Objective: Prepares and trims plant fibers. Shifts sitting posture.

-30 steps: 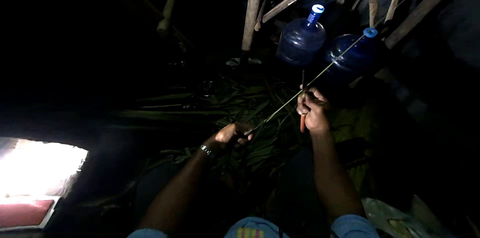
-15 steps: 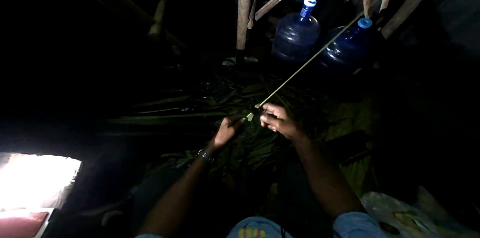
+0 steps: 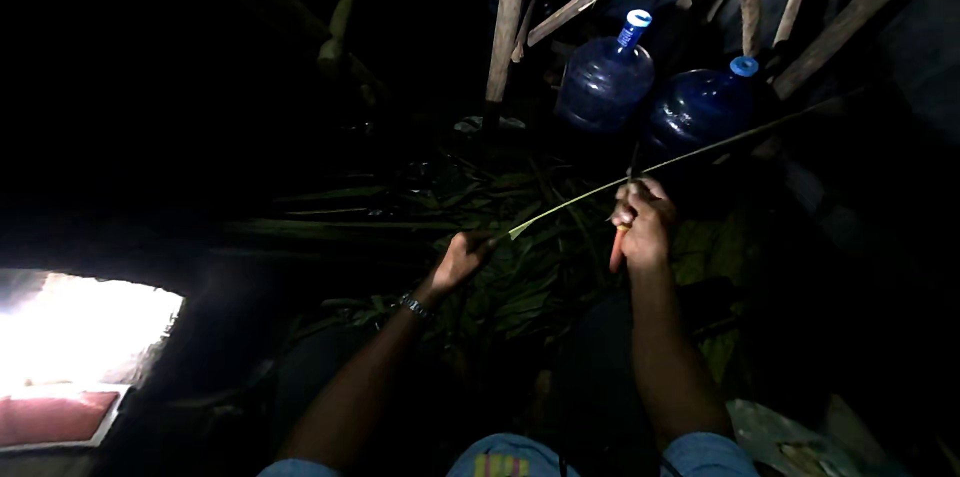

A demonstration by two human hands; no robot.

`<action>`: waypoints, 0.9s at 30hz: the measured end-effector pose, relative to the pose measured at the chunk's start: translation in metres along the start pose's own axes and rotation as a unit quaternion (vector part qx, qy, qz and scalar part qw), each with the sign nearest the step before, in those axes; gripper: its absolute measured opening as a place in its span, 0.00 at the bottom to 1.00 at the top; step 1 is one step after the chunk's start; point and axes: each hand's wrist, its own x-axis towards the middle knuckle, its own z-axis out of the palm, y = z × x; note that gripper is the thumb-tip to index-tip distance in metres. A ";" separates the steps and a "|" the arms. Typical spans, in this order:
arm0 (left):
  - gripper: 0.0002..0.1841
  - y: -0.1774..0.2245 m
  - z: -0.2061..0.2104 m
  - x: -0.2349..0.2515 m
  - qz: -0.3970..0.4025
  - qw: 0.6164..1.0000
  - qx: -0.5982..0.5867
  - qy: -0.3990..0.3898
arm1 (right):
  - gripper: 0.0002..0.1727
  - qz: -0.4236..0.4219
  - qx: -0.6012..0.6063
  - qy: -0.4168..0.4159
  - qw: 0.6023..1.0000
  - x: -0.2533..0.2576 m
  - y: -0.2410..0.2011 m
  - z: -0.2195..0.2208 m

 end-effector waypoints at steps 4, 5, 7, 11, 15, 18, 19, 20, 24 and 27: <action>0.13 0.003 -0.001 0.002 -0.036 0.998 -0.054 0.020 | 0.22 0.033 -0.046 -0.062 0.996 -0.002 0.001 -0.006; 0.13 0.004 0.000 0.003 -0.033 0.997 -0.063 0.018 | 0.25 0.046 -0.071 -0.133 0.988 -0.008 0.005 -0.003; 0.14 0.001 0.004 0.003 -0.014 0.997 -0.073 0.012 | 0.29 0.077 -0.108 -0.257 0.957 -0.023 0.013 0.012; 0.14 -0.007 0.010 0.003 0.055 0.997 -0.059 -0.017 | 0.19 0.095 -0.091 -0.321 0.938 -0.045 0.026 0.040; 0.13 -0.002 0.005 0.001 0.033 0.998 -0.061 0.008 | 0.07 0.046 -0.065 -0.252 0.964 -0.039 0.027 0.038; 0.13 0.000 0.004 0.002 0.011 0.999 -0.038 0.032 | 0.13 0.049 -0.068 -0.277 0.957 -0.034 0.030 0.030; 0.13 0.000 0.006 0.002 0.011 0.999 -0.034 0.039 | 0.20 0.068 -0.094 -0.317 0.941 -0.036 0.031 0.030; 0.13 0.000 0.008 0.002 0.009 0.998 -0.033 0.044 | 0.26 0.091 -0.124 -0.359 0.921 -0.042 0.031 0.032; 0.13 0.008 0.016 -0.002 -0.009 0.994 -0.092 0.064 | 0.19 0.142 -0.201 -0.435 0.866 -0.070 0.030 0.053; 0.11 0.010 0.017 -0.005 -0.015 0.984 -0.167 0.064 | 0.25 0.136 -0.149 -0.440 0.875 -0.073 0.033 0.057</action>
